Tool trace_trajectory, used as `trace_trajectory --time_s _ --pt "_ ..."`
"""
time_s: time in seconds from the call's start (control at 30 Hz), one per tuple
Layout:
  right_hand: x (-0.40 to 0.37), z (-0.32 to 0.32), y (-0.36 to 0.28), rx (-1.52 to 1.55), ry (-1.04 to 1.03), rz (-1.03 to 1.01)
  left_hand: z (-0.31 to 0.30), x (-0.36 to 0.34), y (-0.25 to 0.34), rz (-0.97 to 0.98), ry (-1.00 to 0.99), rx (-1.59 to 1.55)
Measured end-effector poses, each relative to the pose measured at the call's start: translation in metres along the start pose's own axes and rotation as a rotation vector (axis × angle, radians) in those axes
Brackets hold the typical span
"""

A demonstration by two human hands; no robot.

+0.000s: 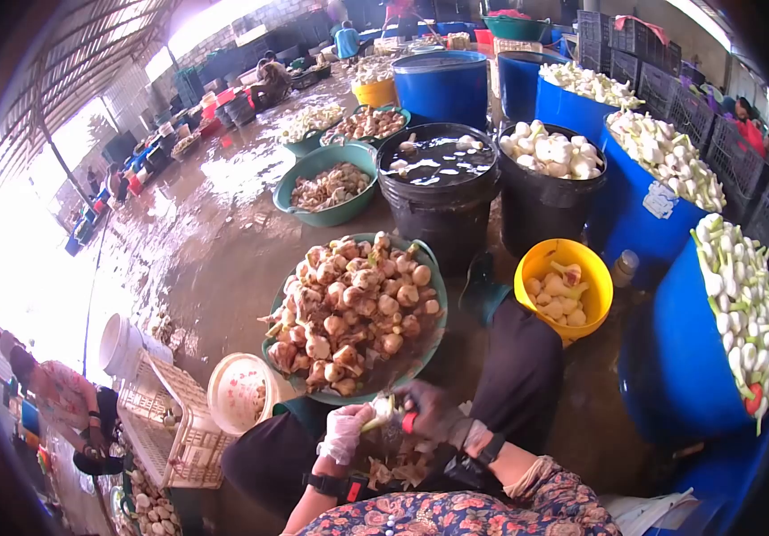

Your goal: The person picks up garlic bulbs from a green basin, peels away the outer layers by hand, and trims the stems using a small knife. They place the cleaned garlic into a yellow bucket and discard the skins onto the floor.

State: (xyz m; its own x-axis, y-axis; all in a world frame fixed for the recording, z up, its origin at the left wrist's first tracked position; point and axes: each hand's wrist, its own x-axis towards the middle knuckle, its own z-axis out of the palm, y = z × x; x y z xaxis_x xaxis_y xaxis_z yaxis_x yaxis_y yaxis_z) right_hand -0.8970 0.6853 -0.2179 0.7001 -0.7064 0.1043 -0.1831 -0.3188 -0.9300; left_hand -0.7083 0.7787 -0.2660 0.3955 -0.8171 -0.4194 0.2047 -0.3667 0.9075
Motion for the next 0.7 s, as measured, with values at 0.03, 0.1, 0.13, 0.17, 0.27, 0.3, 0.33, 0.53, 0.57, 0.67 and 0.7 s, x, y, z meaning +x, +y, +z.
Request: trace_trajectory --time_s 0.03,0.1,0.13,0.17,0.27,0.3,0.33,0.53,0.57,0.67,0.7 --pt "0.001 0.007 -0.001 -0.144 0.033 -0.3 0.001 -0.001 -0.002 -0.019 -0.022 -0.008" --pt "-0.001 0.013 -0.013 -0.493 -0.184 -0.315 0.005 -0.002 -0.001 -0.069 -0.103 -0.013" --pt "-0.001 0.013 -0.012 -0.452 -0.212 -0.309 0.007 -0.005 0.002 -0.104 -0.117 -0.03" --pt "-0.002 0.012 -0.01 -0.411 -0.242 -0.302 0.009 -0.01 0.003 -0.14 -0.13 -0.048" --pt "-0.004 0.014 -0.008 -0.457 -0.408 -0.237 0.016 -0.032 0.01 -0.258 -0.213 -0.181" --pt "-0.006 0.014 -0.01 -0.5 -0.479 -0.206 0.019 -0.037 0.01 -0.279 -0.233 -0.222" --pt "-0.007 0.011 -0.013 -0.473 -0.469 -0.182 0.019 -0.034 -0.004 -0.258 -0.247 -0.276" --pt "-0.013 0.026 0.043 0.564 -0.101 0.281 0.023 -0.028 0.005 -0.186 -0.147 -0.463" --pt "-0.013 0.02 0.04 0.685 -0.026 0.377 0.03 -0.027 0.009 -0.1 -0.095 -0.528" --pt "-0.007 0.021 0.051 1.021 0.091 0.746 0.037 -0.029 0.025 0.108 -0.006 -0.361" --pt "-0.002 0.024 0.068 1.202 0.141 0.852 0.035 -0.032 0.029 0.193 0.025 -0.352"
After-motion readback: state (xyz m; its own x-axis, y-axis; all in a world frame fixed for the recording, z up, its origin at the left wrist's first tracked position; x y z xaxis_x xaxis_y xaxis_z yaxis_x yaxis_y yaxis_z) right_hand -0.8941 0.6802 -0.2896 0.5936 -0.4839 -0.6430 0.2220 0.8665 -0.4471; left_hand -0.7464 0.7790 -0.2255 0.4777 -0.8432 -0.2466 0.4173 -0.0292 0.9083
